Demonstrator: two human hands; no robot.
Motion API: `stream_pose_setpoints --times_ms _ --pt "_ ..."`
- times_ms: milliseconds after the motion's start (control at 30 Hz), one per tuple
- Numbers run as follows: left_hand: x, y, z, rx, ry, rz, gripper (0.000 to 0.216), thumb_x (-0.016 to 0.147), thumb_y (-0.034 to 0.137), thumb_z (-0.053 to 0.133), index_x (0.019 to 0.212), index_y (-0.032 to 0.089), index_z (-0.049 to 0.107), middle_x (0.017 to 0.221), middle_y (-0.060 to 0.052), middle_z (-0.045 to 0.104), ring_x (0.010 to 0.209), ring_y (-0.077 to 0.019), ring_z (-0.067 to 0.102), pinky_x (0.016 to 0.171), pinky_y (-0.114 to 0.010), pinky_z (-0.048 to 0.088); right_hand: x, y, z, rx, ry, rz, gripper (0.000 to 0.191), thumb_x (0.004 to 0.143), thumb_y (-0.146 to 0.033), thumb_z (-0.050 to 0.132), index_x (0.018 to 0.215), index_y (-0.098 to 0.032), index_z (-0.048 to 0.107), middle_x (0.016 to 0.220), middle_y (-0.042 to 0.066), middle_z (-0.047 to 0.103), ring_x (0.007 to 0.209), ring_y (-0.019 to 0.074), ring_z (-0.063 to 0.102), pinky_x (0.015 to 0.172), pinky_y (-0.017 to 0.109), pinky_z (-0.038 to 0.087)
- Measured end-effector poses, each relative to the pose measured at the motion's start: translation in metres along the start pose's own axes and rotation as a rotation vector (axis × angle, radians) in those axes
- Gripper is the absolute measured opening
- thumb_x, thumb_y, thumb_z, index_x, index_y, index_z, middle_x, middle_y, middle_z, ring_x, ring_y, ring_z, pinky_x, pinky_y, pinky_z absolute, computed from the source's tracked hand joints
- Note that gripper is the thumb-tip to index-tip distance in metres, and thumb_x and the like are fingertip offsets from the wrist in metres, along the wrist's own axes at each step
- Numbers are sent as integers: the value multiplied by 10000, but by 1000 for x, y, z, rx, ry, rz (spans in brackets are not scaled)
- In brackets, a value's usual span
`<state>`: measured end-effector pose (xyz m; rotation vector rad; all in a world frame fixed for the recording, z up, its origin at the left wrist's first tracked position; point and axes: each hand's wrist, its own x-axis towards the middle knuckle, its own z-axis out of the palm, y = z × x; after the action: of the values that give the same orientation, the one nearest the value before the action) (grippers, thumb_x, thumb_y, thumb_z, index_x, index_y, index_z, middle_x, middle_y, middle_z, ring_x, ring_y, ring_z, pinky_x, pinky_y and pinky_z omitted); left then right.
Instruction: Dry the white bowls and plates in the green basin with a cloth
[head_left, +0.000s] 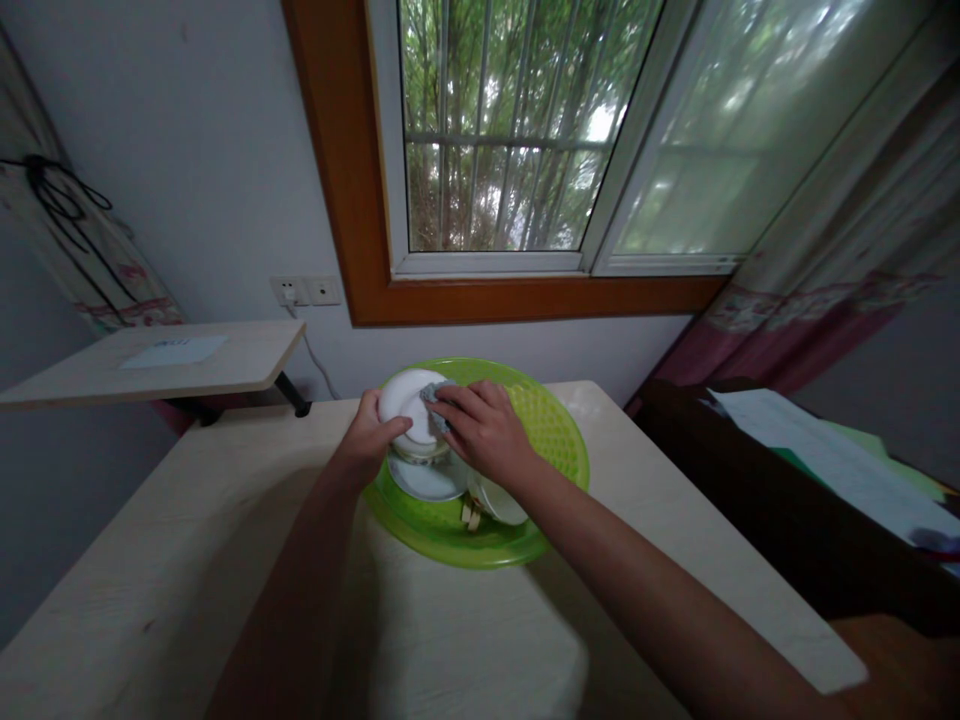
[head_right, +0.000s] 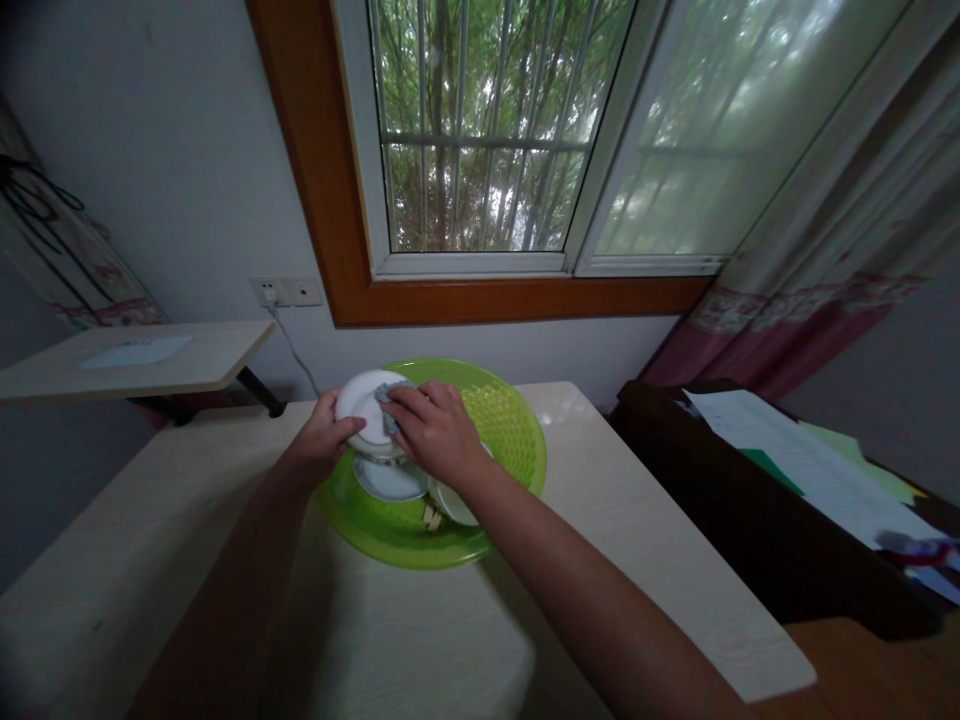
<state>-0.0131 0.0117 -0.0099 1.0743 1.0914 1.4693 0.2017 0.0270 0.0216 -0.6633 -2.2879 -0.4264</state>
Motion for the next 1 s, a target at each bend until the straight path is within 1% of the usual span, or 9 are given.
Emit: stream_pose_setpoints --times_ms 167,233,367,400,567,700,767,933,1000 --pt "1 -2 -2 -5 -1 4 546 634 228 773 1105 199 498 987 -38 648 886 -228 636 765 -332 503 -1 -1 0 57 -66 -128 324 960 -274 629 1281 -236 647 1287 73 663 1056 274 524 872 442 420" --pt "3 -4 -3 7 -5 8 548 645 240 769 1115 197 491 985 -37 646 865 -217 632 755 -326 498 -1 -1 1 59 -56 -112 336 961 -282 633 1295 -254 640 1287 73 661 1071 276 523 882 446 419" --pt "6 -10 -4 22 -15 23 563 651 251 768 1129 191 477 1017 -44 643 892 -213 629 776 -330 499 -1 1 2 24 3 -10 351 952 -262 648 1303 -263 636 1309 77 655 1051 279 523 886 460 416" --pt "6 -10 -4 17 -16 29 560 649 247 768 1123 192 476 1015 -42 639 895 -212 628 779 -330 499 -1 1 2 24 2 -16 344 957 -257 641 1301 -262 637 1307 76 657 1043 276 523 878 458 418" --pt "4 -7 -2 -7 -23 22 524 641 230 772 1081 202 488 986 -29 632 880 -213 624 769 -321 491 -1 -2 2 18 -45 -146 320 991 -237 593 1307 -267 630 1312 50 665 1063 270 522 857 447 416" --pt "3 -5 0 17 -6 22 510 653 239 751 1081 192 479 976 -29 629 872 -211 624 763 -327 493 0 -1 2 -48 20 -69 286 990 -249 595 1270 -239 652 1314 54 672 1012 272 519 844 457 407" --pt "4 -5 0 21 1 22 519 650 244 757 1087 191 481 987 -33 633 887 -215 627 773 -330 493 0 0 1 -59 30 -43 275 990 -245 590 1255 -232 661 1307 61 675 989 269 519 831 454 407" --pt "3 -6 -2 -11 12 11 536 623 235 774 1084 200 503 965 -26 638 880 -224 629 779 -333 491 0 -2 1 24 -53 -152 295 991 -253 598 1282 -255 646 1307 51 671 1051 266 531 855 436 421" --pt "3 -7 -3 -16 6 12 536 622 226 770 1090 202 509 967 -29 640 897 -232 631 792 -340 495 0 -3 2 37 -53 -138 300 982 -255 613 1280 -260 649 1305 52 671 1057 269 534 859 439 424"
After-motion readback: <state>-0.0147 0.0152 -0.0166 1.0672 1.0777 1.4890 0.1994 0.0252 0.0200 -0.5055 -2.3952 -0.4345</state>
